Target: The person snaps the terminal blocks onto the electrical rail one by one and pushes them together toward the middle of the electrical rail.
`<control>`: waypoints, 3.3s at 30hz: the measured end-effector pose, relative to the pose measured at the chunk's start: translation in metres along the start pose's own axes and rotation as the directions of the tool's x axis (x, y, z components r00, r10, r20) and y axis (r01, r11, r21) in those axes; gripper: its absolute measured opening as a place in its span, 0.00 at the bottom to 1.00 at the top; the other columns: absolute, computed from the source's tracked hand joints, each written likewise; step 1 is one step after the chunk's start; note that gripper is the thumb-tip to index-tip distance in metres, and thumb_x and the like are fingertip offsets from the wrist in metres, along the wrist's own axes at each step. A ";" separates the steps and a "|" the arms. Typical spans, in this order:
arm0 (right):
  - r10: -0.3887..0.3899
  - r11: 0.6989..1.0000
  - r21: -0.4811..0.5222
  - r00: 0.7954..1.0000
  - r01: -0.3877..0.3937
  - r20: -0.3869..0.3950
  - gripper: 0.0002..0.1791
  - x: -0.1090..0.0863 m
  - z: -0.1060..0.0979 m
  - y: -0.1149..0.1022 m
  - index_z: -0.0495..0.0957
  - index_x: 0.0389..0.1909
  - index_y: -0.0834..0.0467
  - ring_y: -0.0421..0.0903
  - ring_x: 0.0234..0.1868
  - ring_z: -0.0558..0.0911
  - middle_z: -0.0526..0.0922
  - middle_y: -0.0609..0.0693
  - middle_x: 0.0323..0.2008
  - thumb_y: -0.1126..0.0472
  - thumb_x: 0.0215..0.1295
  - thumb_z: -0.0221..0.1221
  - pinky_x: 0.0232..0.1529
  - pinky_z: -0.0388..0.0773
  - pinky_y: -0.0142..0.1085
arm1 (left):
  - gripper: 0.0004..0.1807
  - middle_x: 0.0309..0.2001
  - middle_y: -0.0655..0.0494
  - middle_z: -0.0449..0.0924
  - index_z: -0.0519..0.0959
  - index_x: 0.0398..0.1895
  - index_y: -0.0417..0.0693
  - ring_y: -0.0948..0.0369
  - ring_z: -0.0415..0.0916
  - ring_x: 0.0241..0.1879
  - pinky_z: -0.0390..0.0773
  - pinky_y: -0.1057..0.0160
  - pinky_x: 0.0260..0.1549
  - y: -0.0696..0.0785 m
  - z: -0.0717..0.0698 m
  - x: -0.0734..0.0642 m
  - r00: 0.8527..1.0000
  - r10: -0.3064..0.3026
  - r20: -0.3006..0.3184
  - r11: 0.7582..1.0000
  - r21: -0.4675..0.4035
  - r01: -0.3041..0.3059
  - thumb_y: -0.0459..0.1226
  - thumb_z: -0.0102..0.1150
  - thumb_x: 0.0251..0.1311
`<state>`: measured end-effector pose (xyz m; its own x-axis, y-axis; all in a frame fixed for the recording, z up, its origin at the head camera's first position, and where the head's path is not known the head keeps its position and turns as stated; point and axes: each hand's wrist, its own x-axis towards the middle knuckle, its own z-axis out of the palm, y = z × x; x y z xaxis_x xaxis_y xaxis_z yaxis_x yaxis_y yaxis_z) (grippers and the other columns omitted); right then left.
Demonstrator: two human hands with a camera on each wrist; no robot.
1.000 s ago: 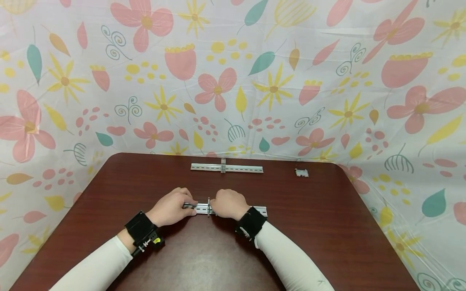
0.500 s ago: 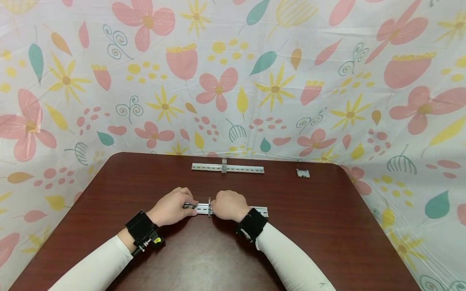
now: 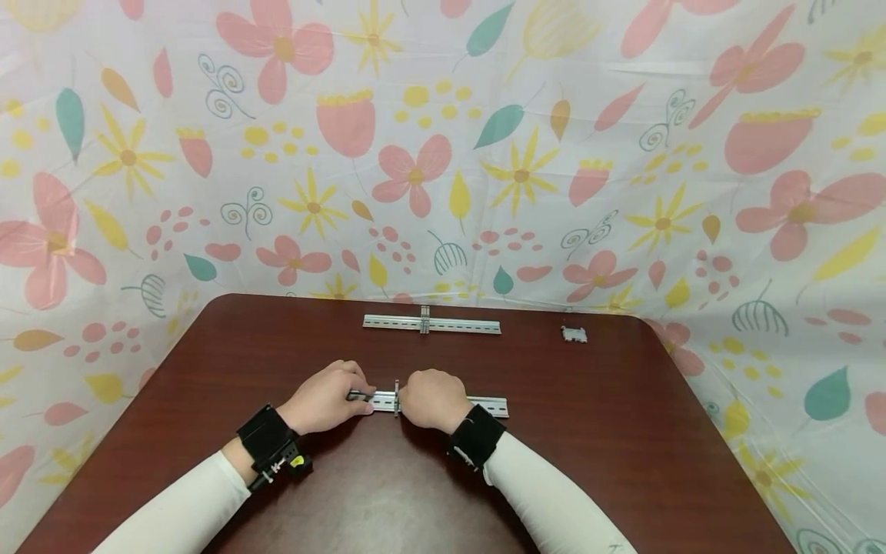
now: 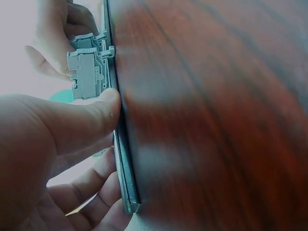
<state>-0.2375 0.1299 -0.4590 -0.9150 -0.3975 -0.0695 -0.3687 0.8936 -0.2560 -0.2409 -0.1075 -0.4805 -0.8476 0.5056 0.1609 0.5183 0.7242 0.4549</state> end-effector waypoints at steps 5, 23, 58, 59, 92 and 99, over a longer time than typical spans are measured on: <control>0.012 1.000 -0.022 1.000 -0.012 -0.003 0.26 0.000 0.002 -0.002 0.79 0.17 0.51 0.46 0.20 0.75 0.75 0.48 0.19 0.57 0.83 0.59 0.18 0.73 0.45 | 0.09 0.42 0.64 0.82 0.96 0.45 0.52 0.57 0.79 0.49 0.82 0.56 0.45 -0.004 0.002 0.000 1.000 0.010 -0.007 1.000 -0.004 -0.010 0.41 0.83 0.64; 0.019 0.998 0.061 1.000 -0.019 0.004 0.29 -0.005 -0.004 0.001 0.77 0.14 0.50 0.46 0.18 0.73 0.70 0.46 0.16 0.55 0.84 0.58 0.19 0.66 0.40 | 0.10 0.43 0.65 0.82 0.96 0.46 0.51 0.58 0.78 0.49 0.81 0.58 0.43 0.000 -0.001 -0.002 1.000 0.008 0.004 1.000 0.005 -0.008 0.41 0.83 0.65; 0.231 0.969 0.141 0.950 -0.205 -0.209 0.22 0.013 -0.047 0.108 0.73 0.28 0.57 0.52 0.23 0.73 0.72 0.54 0.25 0.51 0.85 0.56 0.29 0.69 0.43 | 0.10 0.44 0.63 0.82 0.95 0.48 0.50 0.57 0.78 0.49 0.81 0.56 0.44 -0.001 -0.001 -0.002 1.000 0.020 0.015 1.000 -0.003 -0.020 0.41 0.81 0.67; 0.240 0.967 0.144 0.946 -0.212 -0.217 0.21 0.013 -0.048 0.114 0.73 0.28 0.58 0.52 0.24 0.73 0.73 0.54 0.26 0.51 0.85 0.56 0.30 0.69 0.43 | 0.10 0.44 0.63 0.82 0.95 0.48 0.50 0.57 0.78 0.49 0.81 0.56 0.44 -0.001 -0.001 -0.002 1.000 0.020 0.016 1.000 -0.002 -0.020 0.41 0.81 0.67; 0.473 0.881 0.124 0.841 -0.457 -0.261 0.46 0.003 -0.058 0.235 0.64 0.68 0.86 0.82 0.63 0.72 0.66 0.85 0.62 0.41 0.82 0.59 0.58 0.76 0.74 | 0.10 0.45 0.63 0.83 0.95 0.48 0.52 0.57 0.79 0.50 0.82 0.56 0.43 -0.001 -0.001 -0.004 1.000 -0.006 0.015 1.000 -0.008 0.007 0.42 0.81 0.67; 0.525 0.851 0.146 0.821 -0.505 -0.224 0.50 0.009 -0.064 0.261 0.60 0.70 0.88 0.82 0.64 0.68 0.63 0.87 0.64 0.40 0.81 0.58 0.57 0.77 0.74 | 0.10 0.45 0.63 0.83 0.95 0.49 0.52 0.57 0.79 0.51 0.81 0.56 0.43 -0.002 -0.002 -0.001 1.000 0.003 0.017 1.000 -0.005 -0.003 0.42 0.81 0.67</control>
<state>-0.3528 0.3733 -0.4647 -0.9815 0.1900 0.0248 0.1720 0.9306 -0.3230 -0.2411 -0.1106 -0.4801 -0.8441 0.5154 0.1474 0.5200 0.7202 0.4593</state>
